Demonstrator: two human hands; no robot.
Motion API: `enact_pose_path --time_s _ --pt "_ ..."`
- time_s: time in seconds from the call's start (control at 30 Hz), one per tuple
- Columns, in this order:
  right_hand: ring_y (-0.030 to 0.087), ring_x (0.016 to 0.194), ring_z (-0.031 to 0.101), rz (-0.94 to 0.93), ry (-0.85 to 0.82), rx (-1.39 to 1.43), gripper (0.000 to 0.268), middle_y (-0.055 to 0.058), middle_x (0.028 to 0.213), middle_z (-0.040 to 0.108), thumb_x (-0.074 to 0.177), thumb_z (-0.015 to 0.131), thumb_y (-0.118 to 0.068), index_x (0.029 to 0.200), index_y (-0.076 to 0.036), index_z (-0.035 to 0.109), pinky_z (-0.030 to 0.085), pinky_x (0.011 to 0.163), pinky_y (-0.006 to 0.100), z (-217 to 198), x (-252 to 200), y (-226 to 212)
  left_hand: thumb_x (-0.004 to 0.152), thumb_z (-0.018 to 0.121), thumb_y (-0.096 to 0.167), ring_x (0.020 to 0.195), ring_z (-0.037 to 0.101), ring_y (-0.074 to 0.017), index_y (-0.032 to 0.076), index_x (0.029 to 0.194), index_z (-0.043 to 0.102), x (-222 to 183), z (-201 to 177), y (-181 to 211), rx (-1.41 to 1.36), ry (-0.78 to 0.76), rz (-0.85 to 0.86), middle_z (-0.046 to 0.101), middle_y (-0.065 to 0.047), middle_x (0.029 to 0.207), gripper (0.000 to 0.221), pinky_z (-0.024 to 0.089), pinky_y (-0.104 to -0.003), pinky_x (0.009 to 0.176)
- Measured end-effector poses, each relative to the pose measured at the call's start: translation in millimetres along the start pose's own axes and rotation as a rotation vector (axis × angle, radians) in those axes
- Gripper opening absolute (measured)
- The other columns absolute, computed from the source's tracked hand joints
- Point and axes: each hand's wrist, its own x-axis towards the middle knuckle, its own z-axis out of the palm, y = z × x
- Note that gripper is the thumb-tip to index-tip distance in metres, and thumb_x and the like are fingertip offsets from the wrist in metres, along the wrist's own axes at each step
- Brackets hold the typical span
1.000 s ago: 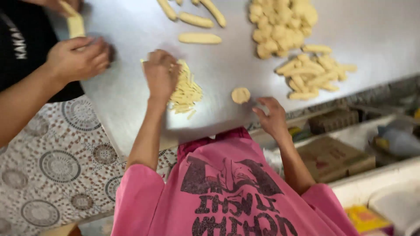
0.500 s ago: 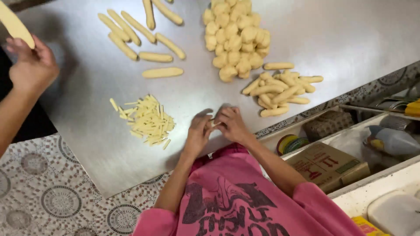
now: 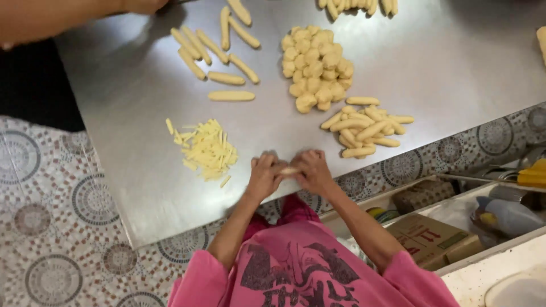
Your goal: Shaping small portions of dough into long strips by rolling them on a metal surface
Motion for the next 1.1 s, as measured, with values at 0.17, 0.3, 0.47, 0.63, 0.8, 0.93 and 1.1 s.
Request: enact_pose_path --time_s 0.17,0.3,0.47,0.63,0.8,0.93,1.1 --pt "0.041 0.121 0.054 0.037 0.009 -0.224 0.050 0.019 0.135 0.056 0.104 0.053 -0.039 0.140 -0.005 0.054 0.039 0.098 0.056 -4.9 -12.3 -57.0 0.089 0.072 0.039 0.100 0.048 -0.0311 0.022 0.125 0.071 -24.6 -6.7 24.9 0.020 0.082 -0.076 0.048 -0.005 0.105 0.040 0.036 -0.049 0.089" --pt "0.059 0.144 0.031 0.081 -0.089 -0.238 0.083 0.035 0.160 0.034 0.103 0.048 -0.049 0.160 0.009 0.028 0.025 0.116 0.068 29.4 -5.3 -78.6 0.089 0.071 0.016 0.117 0.050 -0.0389 0.011 0.146 0.058 -49.8 -63.6 56.9 0.025 0.224 -0.230 0.052 -0.015 0.121 0.059 0.039 -0.049 0.095" --pt "0.057 0.151 0.019 0.167 -0.076 -0.321 0.096 0.032 0.166 0.027 0.099 0.048 -0.065 0.160 0.008 0.029 0.012 0.115 0.077 51.6 146.9 -18.5 0.093 0.070 0.017 0.110 0.061 -0.0289 0.015 0.128 0.070 -96.3 -89.5 43.2 0.016 0.144 -0.385 0.062 -0.006 0.111 0.035 0.045 -0.041 0.088" --pt "0.060 0.140 0.038 0.050 -0.093 -0.332 0.092 0.037 0.152 0.044 0.104 0.034 -0.065 0.151 0.014 0.041 0.030 0.113 0.069 33.4 46.7 -80.4 0.098 0.067 0.018 0.105 0.067 -0.0304 0.013 0.122 0.073 -109.3 -110.9 61.2 -0.126 0.166 -0.461 0.068 -0.006 0.106 0.026 0.050 -0.042 0.085" --pt "0.061 0.150 0.015 0.135 -0.215 -0.339 0.092 0.027 0.168 0.025 0.098 0.040 -0.073 0.162 -0.006 0.036 0.012 0.113 0.080 52.2 82.2 -47.3 0.096 0.067 0.013 0.105 0.070 -0.0290 0.010 0.126 0.072 -124.0 -97.5 67.7 -0.283 0.132 -0.430 0.070 -0.004 0.110 0.030 0.053 -0.039 0.092" --pt "0.040 0.161 -0.001 0.375 -0.385 -0.692 0.104 0.011 0.177 0.007 0.097 0.011 -0.086 0.171 -0.013 0.009 -0.003 0.127 0.066 44.7 164.4 -30.8 0.102 0.058 0.016 0.112 0.065 -0.0363 0.005 0.129 0.065 -79.1 -100.7 77.9 -0.318 0.071 -0.444 0.065 -0.017 0.121 0.030 0.050 -0.043 0.098" --pt "0.054 0.154 0.020 0.134 -0.292 -0.247 0.072 0.028 0.165 0.035 0.102 0.048 -0.040 0.157 0.006 0.039 0.020 0.120 0.065 31.7 -23.7 -122.1 0.105 0.047 0.056 0.154 0.022 -0.0479 -0.005 0.162 0.021 -54.5 -26.1 90.6 -0.169 0.038 -0.212 0.027 -0.028 0.166 0.087 0.007 -0.064 0.126"
